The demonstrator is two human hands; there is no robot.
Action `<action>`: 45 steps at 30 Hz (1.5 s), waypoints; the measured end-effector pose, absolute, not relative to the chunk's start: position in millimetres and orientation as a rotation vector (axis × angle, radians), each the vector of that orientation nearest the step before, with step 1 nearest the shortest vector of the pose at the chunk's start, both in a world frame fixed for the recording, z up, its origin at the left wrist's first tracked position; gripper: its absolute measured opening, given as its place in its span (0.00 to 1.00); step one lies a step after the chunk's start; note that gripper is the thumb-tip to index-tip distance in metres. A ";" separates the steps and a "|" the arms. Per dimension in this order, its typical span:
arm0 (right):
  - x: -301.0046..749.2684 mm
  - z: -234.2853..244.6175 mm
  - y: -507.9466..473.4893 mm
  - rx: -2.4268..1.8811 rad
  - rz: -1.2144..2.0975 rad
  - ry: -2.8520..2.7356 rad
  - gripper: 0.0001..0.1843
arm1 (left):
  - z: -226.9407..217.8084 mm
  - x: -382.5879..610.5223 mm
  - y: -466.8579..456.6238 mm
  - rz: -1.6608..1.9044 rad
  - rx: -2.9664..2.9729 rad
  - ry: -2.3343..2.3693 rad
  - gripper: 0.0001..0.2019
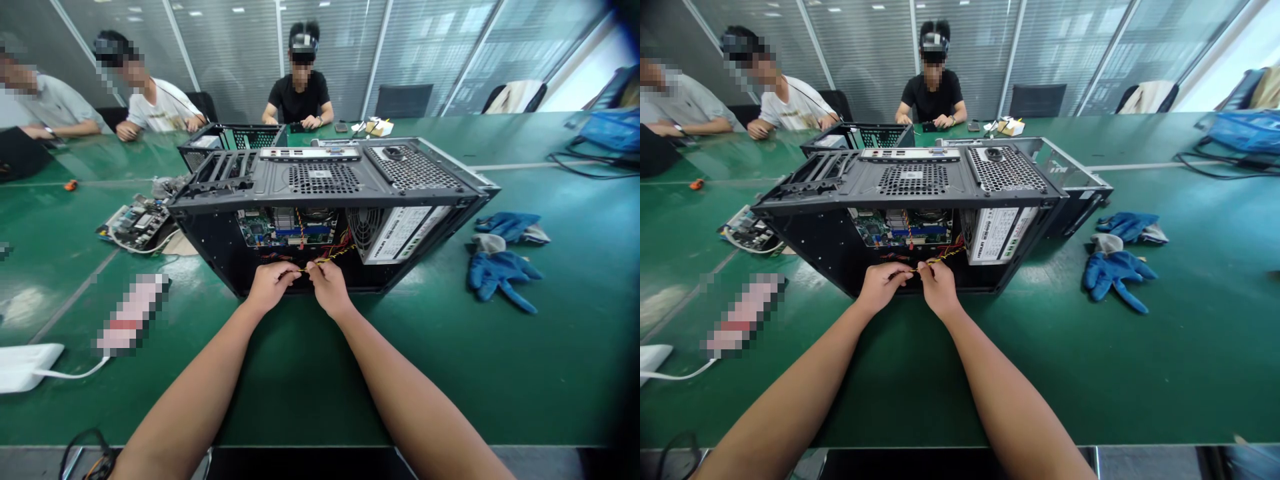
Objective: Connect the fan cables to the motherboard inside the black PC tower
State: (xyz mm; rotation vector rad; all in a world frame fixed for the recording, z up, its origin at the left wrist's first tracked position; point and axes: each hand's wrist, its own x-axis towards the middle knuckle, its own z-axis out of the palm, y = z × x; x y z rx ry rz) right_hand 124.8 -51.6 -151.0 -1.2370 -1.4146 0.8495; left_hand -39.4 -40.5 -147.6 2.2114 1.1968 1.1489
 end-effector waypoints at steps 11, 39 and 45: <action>123.6 -154.4 -49.9 -1.291 0.929 -1.370 0.19 | -148.3 -41.0 -39.5 1.153 2.213 1.184 0.06; 124.6 -147.6 -49.6 -1.357 0.976 -1.341 0.25 | -151.1 -37.6 -42.6 1.276 2.392 1.221 0.07; 126.8 -149.9 -46.4 -1.286 0.967 -1.418 0.22 | -146.0 -35.0 -42.7 1.265 2.322 1.202 0.07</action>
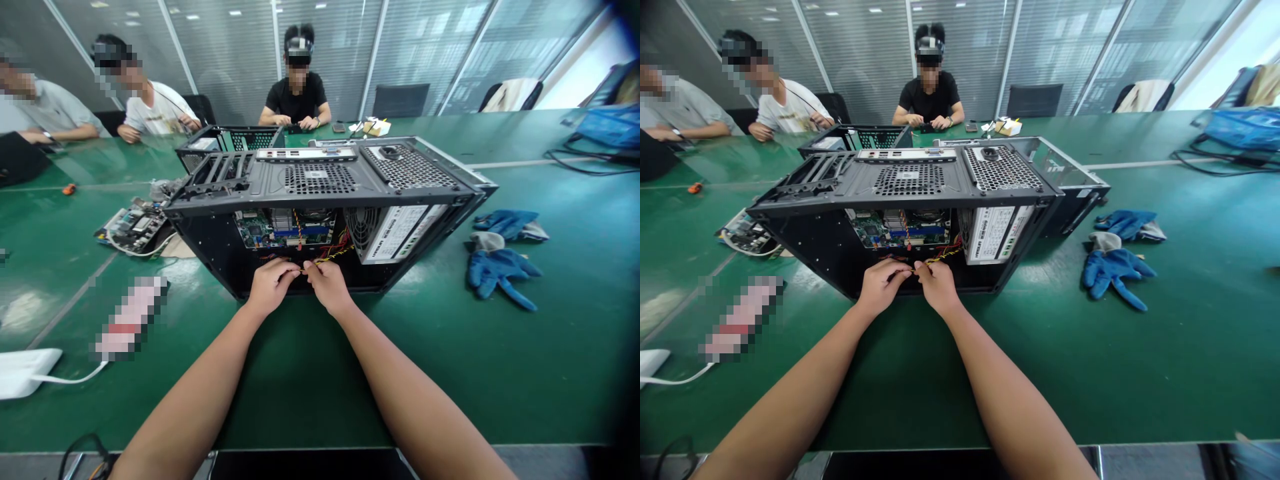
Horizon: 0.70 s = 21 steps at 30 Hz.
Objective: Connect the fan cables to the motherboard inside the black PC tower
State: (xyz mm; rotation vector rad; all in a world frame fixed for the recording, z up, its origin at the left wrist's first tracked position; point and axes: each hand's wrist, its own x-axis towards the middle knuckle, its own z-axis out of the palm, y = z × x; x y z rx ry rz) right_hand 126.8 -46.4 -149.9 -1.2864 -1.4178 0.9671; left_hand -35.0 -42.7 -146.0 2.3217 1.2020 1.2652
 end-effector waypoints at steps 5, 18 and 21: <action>128.3 -149.7 -46.1 -1.241 0.938 -1.467 0.19 | -138.8 -32.5 -41.2 1.148 2.150 1.219 0.06; 129.6 -145.5 -49.0 -1.294 1.004 -1.418 0.22 | -142.6 -32.6 -40.5 1.249 1.999 1.227 0.05; 128.1 -146.2 -48.5 -1.326 1.061 -1.356 0.25 | -142.4 -32.0 -41.9 1.359 2.113 1.240 0.05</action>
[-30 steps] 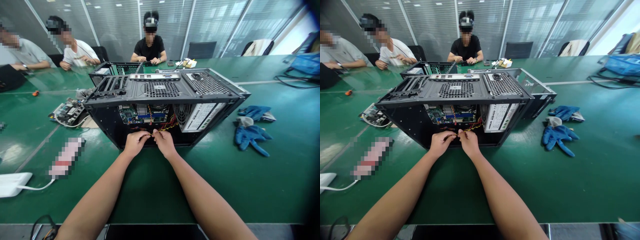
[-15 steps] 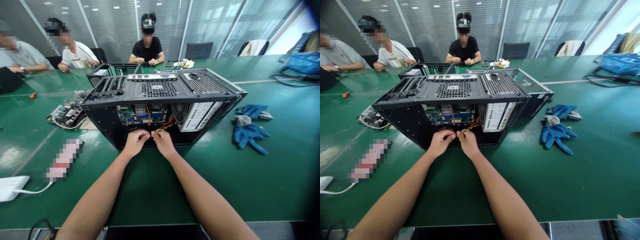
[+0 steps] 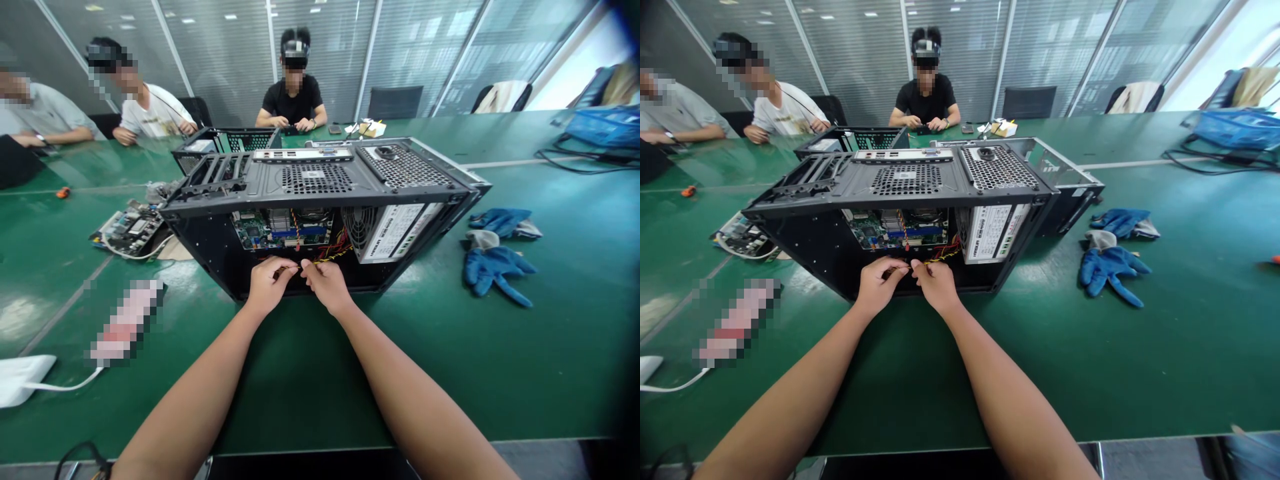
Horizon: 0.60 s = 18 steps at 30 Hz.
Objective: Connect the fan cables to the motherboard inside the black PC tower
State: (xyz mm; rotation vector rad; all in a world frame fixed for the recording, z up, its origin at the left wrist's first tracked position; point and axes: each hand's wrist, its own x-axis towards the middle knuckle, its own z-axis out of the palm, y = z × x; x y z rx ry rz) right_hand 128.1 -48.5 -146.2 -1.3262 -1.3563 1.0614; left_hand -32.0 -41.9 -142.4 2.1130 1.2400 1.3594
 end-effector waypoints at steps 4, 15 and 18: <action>126.0 -146.1 -48.8 -1.284 1.117 -1.289 0.25 | -144.4 -30.1 -43.0 1.396 2.213 1.235 0.06; 126.3 -148.1 -47.4 -1.235 0.948 -1.436 0.19 | -139.2 -26.7 -43.9 1.156 2.107 1.261 0.08; 127.1 -145.8 -48.0 -1.234 0.926 -1.475 0.18 | -138.4 -27.1 -43.2 1.082 1.976 1.260 0.08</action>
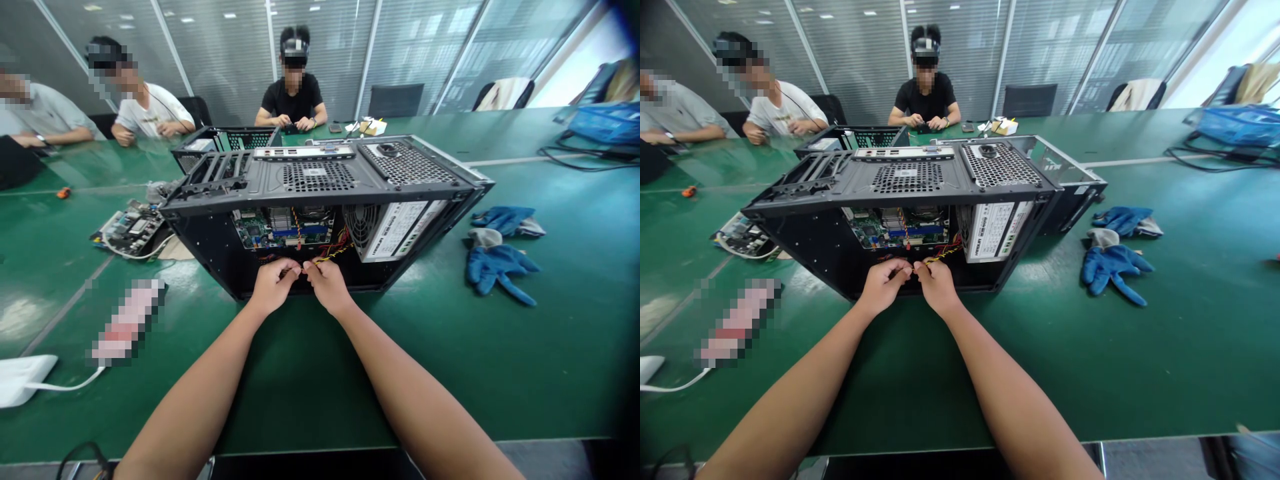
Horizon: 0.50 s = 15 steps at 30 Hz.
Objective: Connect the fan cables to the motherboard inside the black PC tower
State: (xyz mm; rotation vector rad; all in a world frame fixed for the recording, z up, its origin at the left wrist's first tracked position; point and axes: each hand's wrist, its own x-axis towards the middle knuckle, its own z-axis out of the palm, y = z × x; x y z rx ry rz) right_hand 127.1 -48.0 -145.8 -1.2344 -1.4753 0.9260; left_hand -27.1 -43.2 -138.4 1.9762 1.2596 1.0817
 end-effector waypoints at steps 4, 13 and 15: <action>127.1 -145.2 -48.6 -1.218 0.929 -1.482 0.17 | -140.4 -27.9 -42.6 1.069 1.893 1.248 0.08; 122.2 -148.8 -51.6 -1.315 0.997 -1.293 0.25 | -141.6 -26.4 -45.8 1.281 1.951 1.277 0.07; 119.9 -148.7 -54.5 -1.321 0.975 -1.264 0.26 | -141.8 -26.7 -46.0 1.326 1.987 1.284 0.07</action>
